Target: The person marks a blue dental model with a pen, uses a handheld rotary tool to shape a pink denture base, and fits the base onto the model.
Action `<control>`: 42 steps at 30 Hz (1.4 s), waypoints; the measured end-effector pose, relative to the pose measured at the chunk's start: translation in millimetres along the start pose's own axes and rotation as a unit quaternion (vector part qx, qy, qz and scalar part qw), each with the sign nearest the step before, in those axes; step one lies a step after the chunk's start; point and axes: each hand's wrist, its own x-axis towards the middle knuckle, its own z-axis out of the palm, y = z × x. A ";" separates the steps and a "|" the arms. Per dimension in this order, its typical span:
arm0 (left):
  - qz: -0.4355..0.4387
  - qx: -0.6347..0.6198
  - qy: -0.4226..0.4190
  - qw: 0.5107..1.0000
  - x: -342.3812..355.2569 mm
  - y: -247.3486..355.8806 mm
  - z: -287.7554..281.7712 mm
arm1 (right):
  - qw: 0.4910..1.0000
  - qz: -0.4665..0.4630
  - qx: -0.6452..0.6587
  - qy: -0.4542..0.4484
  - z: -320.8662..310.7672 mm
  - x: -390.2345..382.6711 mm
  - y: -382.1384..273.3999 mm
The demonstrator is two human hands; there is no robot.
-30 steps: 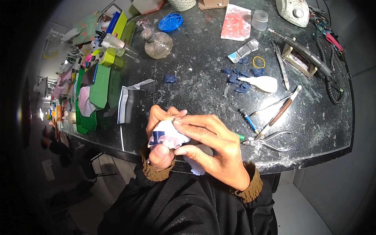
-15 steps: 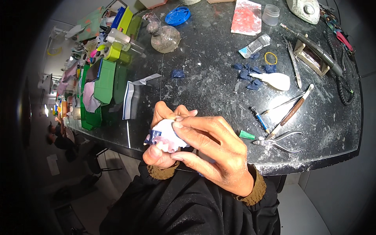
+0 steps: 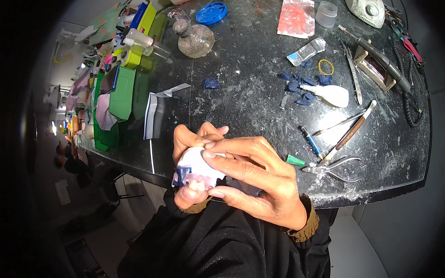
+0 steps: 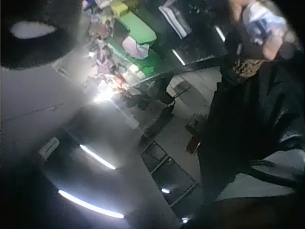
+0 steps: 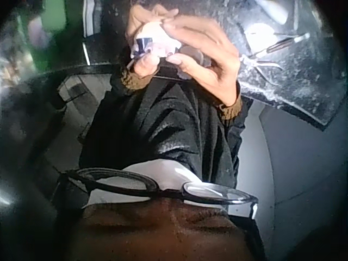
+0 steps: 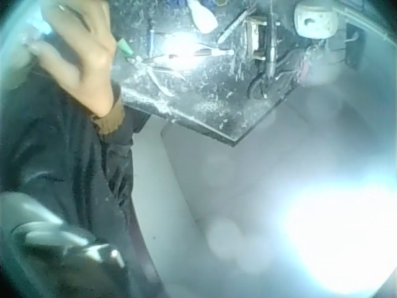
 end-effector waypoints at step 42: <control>-0.082 0.112 0.078 0.987 10.8 8.8 15.0 | 0.788 0.231 -0.566 0.074 -51.2 -31.8 -2.1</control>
